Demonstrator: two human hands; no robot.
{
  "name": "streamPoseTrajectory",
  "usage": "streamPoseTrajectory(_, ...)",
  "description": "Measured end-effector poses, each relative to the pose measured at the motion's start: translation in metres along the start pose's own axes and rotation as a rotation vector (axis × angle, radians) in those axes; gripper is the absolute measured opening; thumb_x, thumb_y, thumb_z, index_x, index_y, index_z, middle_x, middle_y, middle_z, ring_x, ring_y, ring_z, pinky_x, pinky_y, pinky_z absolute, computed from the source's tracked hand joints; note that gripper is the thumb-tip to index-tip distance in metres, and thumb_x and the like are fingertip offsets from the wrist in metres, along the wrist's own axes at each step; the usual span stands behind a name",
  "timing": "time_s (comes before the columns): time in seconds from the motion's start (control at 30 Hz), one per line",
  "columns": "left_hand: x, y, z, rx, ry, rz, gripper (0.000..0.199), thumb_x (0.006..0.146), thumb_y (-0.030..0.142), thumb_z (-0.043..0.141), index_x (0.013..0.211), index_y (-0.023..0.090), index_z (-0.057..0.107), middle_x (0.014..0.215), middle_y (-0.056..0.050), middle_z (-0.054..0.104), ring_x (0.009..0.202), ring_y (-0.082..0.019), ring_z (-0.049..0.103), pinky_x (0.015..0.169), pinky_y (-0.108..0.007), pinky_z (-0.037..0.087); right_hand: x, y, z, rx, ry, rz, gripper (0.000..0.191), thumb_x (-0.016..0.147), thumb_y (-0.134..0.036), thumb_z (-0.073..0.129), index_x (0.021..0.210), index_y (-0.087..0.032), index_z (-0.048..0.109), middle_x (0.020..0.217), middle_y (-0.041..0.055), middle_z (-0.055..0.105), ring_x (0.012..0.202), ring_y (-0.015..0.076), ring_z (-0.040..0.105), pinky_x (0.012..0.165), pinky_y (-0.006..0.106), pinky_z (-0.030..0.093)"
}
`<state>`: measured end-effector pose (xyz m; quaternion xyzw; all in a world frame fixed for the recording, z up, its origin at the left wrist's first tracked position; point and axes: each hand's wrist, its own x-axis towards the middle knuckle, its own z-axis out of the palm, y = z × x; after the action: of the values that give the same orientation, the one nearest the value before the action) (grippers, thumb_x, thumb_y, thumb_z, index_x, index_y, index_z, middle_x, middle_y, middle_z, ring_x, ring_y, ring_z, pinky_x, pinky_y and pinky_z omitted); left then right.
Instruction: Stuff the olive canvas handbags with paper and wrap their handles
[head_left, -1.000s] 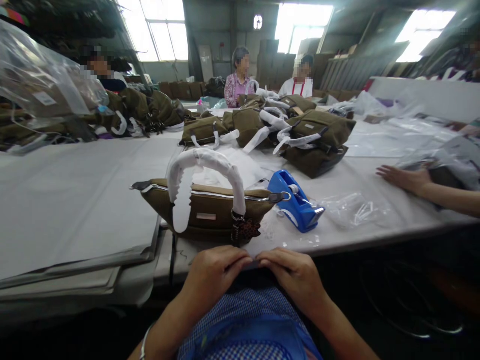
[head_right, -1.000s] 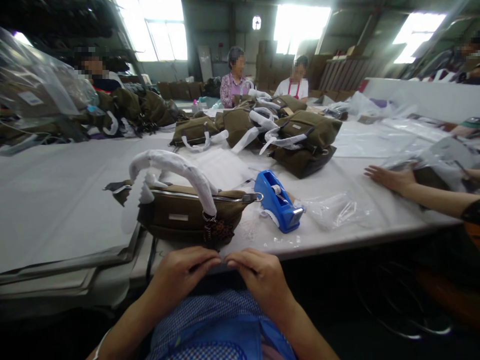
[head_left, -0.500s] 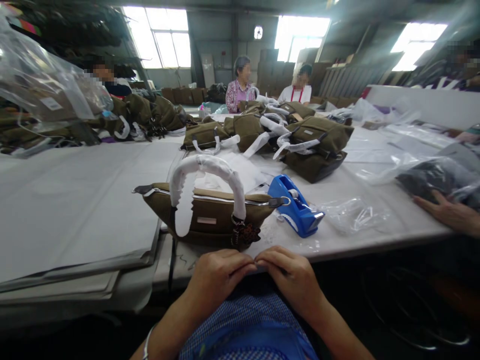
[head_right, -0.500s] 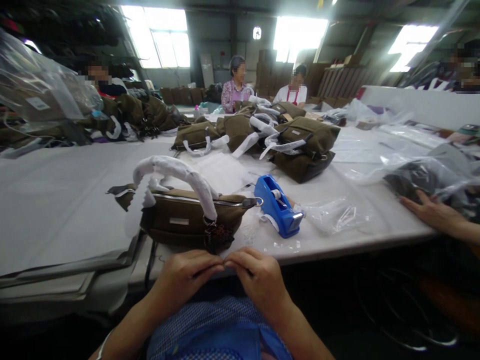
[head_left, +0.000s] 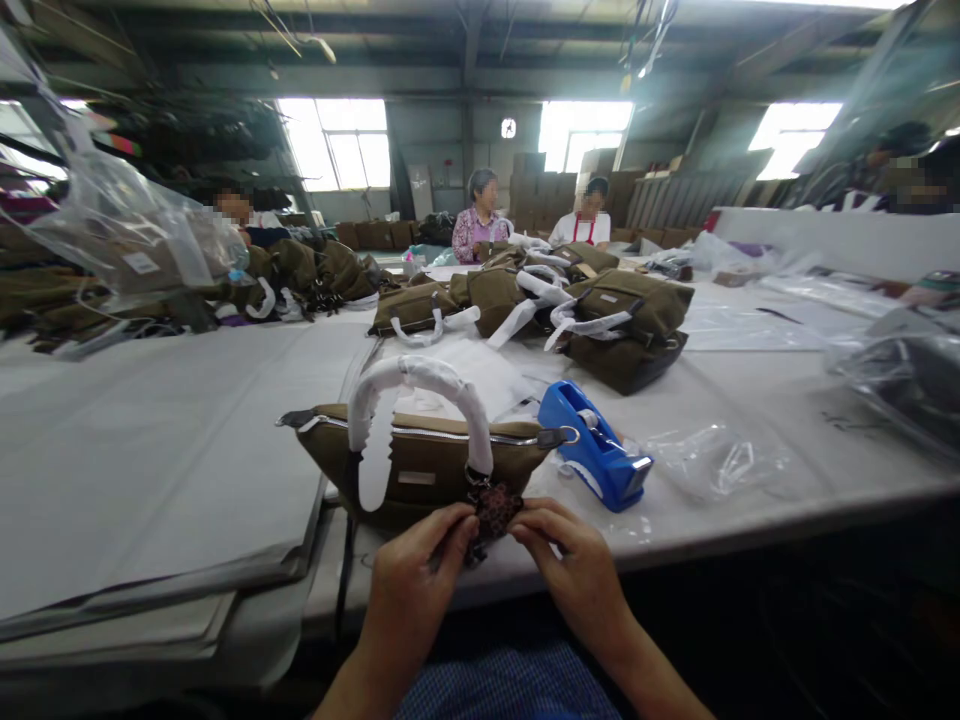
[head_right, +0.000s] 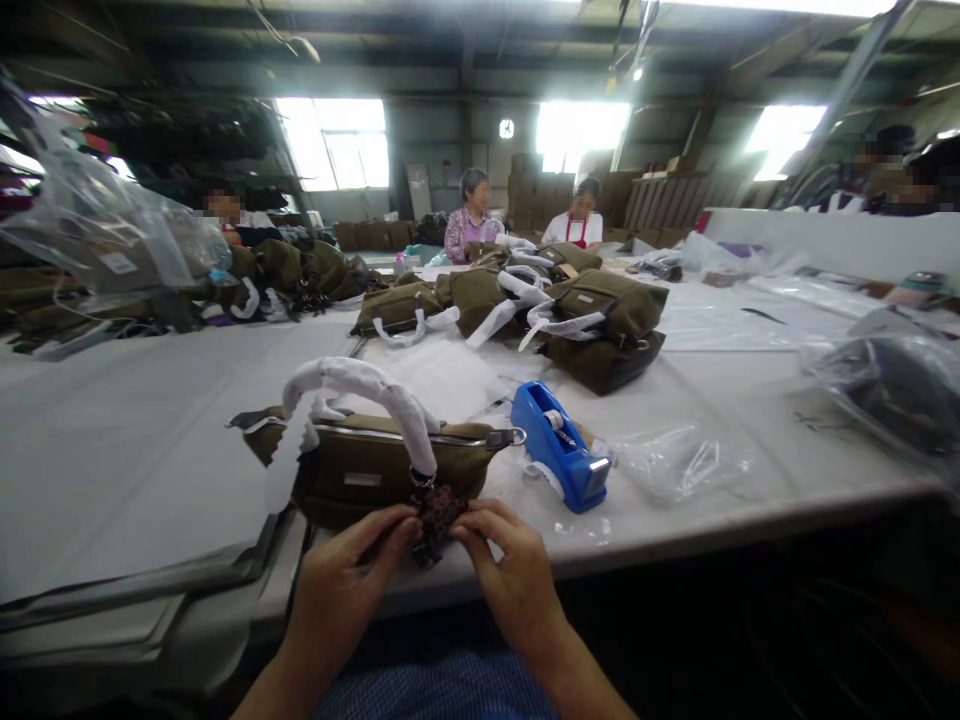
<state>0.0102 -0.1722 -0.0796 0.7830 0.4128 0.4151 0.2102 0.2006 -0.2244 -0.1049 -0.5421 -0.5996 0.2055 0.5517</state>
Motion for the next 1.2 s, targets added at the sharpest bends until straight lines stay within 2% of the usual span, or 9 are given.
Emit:
streamPoseTrajectory(0.17, 0.003, 0.007, 0.001, -0.341, -0.058, -0.306, 0.028, 0.085, 0.035, 0.073, 0.109, 0.023, 0.07, 0.092, -0.001, 0.081, 0.085, -0.021, 0.079, 0.075, -0.025, 0.066, -0.003, -0.01, -0.001, 0.112, -0.108, 0.063, 0.014, 0.096, -0.024, 0.065, 0.088, -0.024, 0.077, 0.097, 0.0032, 0.075, 0.093, 0.0183, 0.071, 0.085, 0.026, 0.055)
streamPoseTrajectory(0.27, 0.004, 0.007, 0.007, -0.517, -0.082, -0.407, 0.035, 0.079, 0.035, 0.077, 0.108, 0.02, 0.067, 0.093, -0.003, 0.08, 0.087, -0.022, 0.079, 0.075, -0.028, 0.067, -0.005, -0.011, -0.001, 0.075, -0.12, 0.032, 0.013, 0.095, -0.024, 0.066, 0.09, -0.025, 0.078, 0.103, 0.0035, 0.075, 0.098, 0.0191, 0.071, 0.09, 0.028, 0.055)
streamPoseTrajectory(0.33, 0.004, 0.005, 0.009, -0.542, -0.089, -0.437, 0.035, 0.079, 0.035, 0.077, 0.108, 0.019, 0.066, 0.094, -0.005, 0.08, 0.088, -0.023, 0.079, 0.077, -0.03, 0.067, -0.004, -0.01, -0.004, 0.001, -0.013, -0.007, 0.012, 0.095, -0.026, 0.067, 0.089, -0.026, 0.077, 0.11, 0.0042, 0.073, 0.104, 0.0203, 0.07, 0.095, 0.03, 0.055)
streamPoseTrajectory(0.43, 0.004, 0.002, 0.01, -0.51, -0.116, -0.467, 0.037, 0.08, 0.036, 0.077, 0.11, 0.018, 0.065, 0.099, -0.008, 0.079, 0.091, -0.025, 0.078, 0.081, -0.034, 0.066, 0.001, -0.009, -0.011, -0.156, 0.229, -0.074, 0.01, 0.096, -0.026, 0.066, 0.092, -0.026, 0.076, 0.114, 0.0049, 0.072, 0.108, 0.0207, 0.068, 0.099, 0.034, 0.054)
streamPoseTrajectory(0.5, 0.002, 0.001, 0.01, -0.509, -0.125, -0.478, 0.037, 0.081, 0.036, 0.076, 0.111, 0.018, 0.064, 0.101, -0.008, 0.079, 0.092, -0.025, 0.078, 0.081, -0.034, 0.066, 0.006, -0.009, -0.013, -0.244, 0.309, -0.136, 0.01, 0.096, -0.023, 0.066, 0.095, -0.026, 0.075, 0.112, 0.005, 0.072, 0.107, 0.0203, 0.068, 0.099, 0.035, 0.054)
streamPoseTrajectory(0.63, 0.001, 0.001, 0.011, -0.557, -0.124, -0.478, 0.036, 0.081, 0.036, 0.076, 0.111, 0.019, 0.064, 0.099, -0.006, 0.079, 0.091, -0.024, 0.078, 0.079, -0.032, 0.067, 0.011, -0.007, -0.01, -0.339, 0.303, -0.239, 0.01, 0.096, -0.019, 0.066, 0.096, -0.024, 0.074, 0.112, 0.0061, 0.073, 0.108, 0.0212, 0.068, 0.099, 0.037, 0.054)
streamPoseTrajectory(0.97, -0.001, -0.001, 0.012, -0.602, -0.139, -0.504, 0.042, 0.079, 0.039, 0.08, 0.112, 0.019, 0.064, 0.1, -0.007, 0.079, 0.091, -0.024, 0.078, 0.08, -0.032, 0.066, 0.012, -0.009, 0.002, -0.314, 0.262, -0.243, 0.011, 0.096, -0.017, 0.066, 0.096, -0.024, 0.074, 0.113, 0.0039, 0.074, 0.105, 0.0181, 0.07, 0.097, 0.031, 0.055)
streamPoseTrajectory(1.07, 0.0, -0.001, 0.009, -0.545, -0.127, -0.445, 0.035, 0.085, 0.043, 0.073, 0.111, 0.02, 0.067, 0.096, -0.005, 0.079, 0.085, -0.022, 0.078, 0.072, -0.028, 0.065, 0.011, -0.011, 0.003, -0.324, 0.268, -0.257, 0.011, 0.095, -0.016, 0.066, 0.098, -0.024, 0.074, 0.112, 0.0034, 0.074, 0.104, 0.0171, 0.07, 0.097, 0.029, 0.054)
streamPoseTrajectory(1.2, 0.0, -0.001, 0.006, -0.275, -0.041, -0.268, 0.026, 0.097, 0.04, 0.057, 0.105, 0.021, 0.072, 0.092, -0.004, 0.077, 0.069, -0.016, 0.073, 0.061, -0.022, 0.06, 0.01, -0.011, 0.002, -0.353, 0.287, -0.282, 0.011, 0.095, -0.016, 0.067, 0.097, -0.023, 0.074, 0.11, 0.003, 0.074, 0.103, 0.0159, 0.07, 0.098, 0.027, 0.053)
